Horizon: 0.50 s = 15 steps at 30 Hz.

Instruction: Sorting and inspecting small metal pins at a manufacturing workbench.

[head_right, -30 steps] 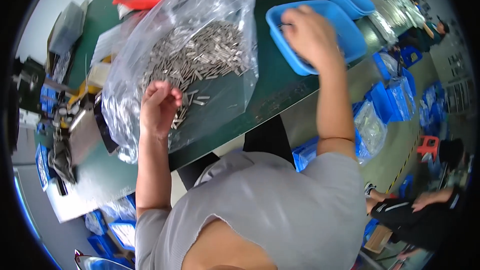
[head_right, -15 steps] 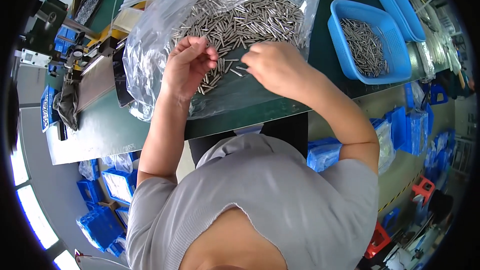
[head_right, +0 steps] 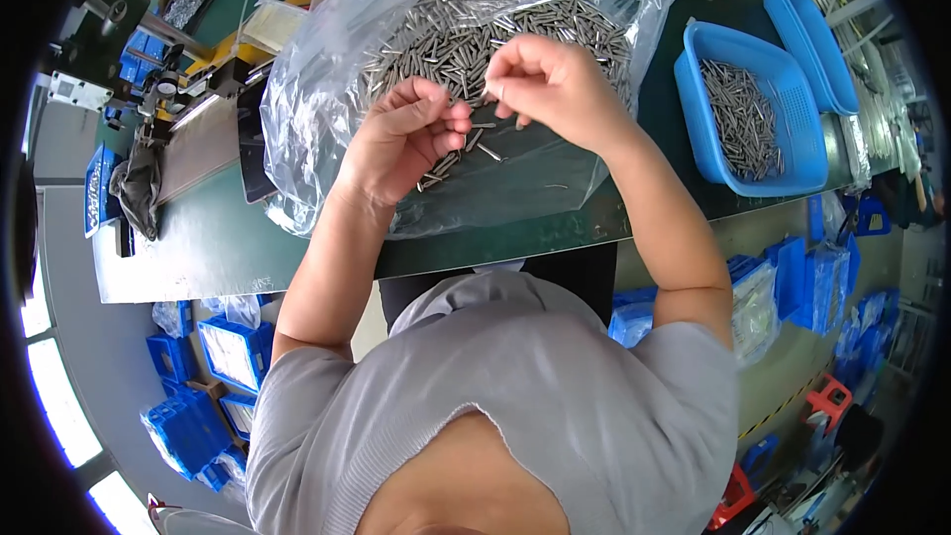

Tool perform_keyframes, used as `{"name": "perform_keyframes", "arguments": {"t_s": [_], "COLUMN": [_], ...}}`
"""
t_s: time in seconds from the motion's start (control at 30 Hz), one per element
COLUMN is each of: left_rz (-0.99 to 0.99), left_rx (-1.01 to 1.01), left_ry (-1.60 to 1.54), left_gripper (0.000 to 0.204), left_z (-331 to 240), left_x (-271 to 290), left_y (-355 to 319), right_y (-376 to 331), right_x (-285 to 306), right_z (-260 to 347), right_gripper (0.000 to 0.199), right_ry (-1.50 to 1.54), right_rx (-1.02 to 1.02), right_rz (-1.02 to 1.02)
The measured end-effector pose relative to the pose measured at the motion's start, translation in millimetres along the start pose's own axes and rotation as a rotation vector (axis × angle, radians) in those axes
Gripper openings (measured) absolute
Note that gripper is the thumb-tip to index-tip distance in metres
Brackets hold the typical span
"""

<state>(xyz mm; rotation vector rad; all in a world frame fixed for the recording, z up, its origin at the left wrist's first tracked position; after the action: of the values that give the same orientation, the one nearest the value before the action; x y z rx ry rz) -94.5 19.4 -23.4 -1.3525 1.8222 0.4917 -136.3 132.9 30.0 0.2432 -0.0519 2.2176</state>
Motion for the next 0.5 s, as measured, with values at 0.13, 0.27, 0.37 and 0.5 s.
{"name": "perform_keyframes", "arguments": {"t_s": [0.13,0.27,0.37,0.5], "left_rz": [-0.001,0.012,0.005,0.015], "left_rx": [0.05,0.052,0.043,0.053], "left_ry": [-0.025,-0.028,-0.003,0.0], "left_gripper": [0.006,0.006,0.007,0.007], "left_z": [6,7,6,7], "left_x": [0,-5,-4,-6], "left_y": [0,0,0,-1], "right_y": [1,1,1,0], "right_x": [-2,-9,-10,-10], "right_z": [0,0,2,4], "right_gripper": [0.008,0.009,0.009,0.008], "right_ry": [0.202,0.181,0.169,0.185], "right_rx": [0.041,0.053,0.065,0.063], "right_rz": [-0.023,-0.02,-0.025,-0.008]}}
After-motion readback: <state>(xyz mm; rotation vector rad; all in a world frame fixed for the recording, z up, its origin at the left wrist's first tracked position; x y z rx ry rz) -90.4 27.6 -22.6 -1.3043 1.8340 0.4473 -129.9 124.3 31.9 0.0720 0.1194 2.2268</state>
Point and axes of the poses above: each hand's wrist, its own y-axis towards the middle knuckle, its own x-axis out of the back of the hand, z = x × y, the point moved 10 cm from there along y, towards the middle knuckle, and after that the axes turned 4 degrees about z, right-handed, at the moved point
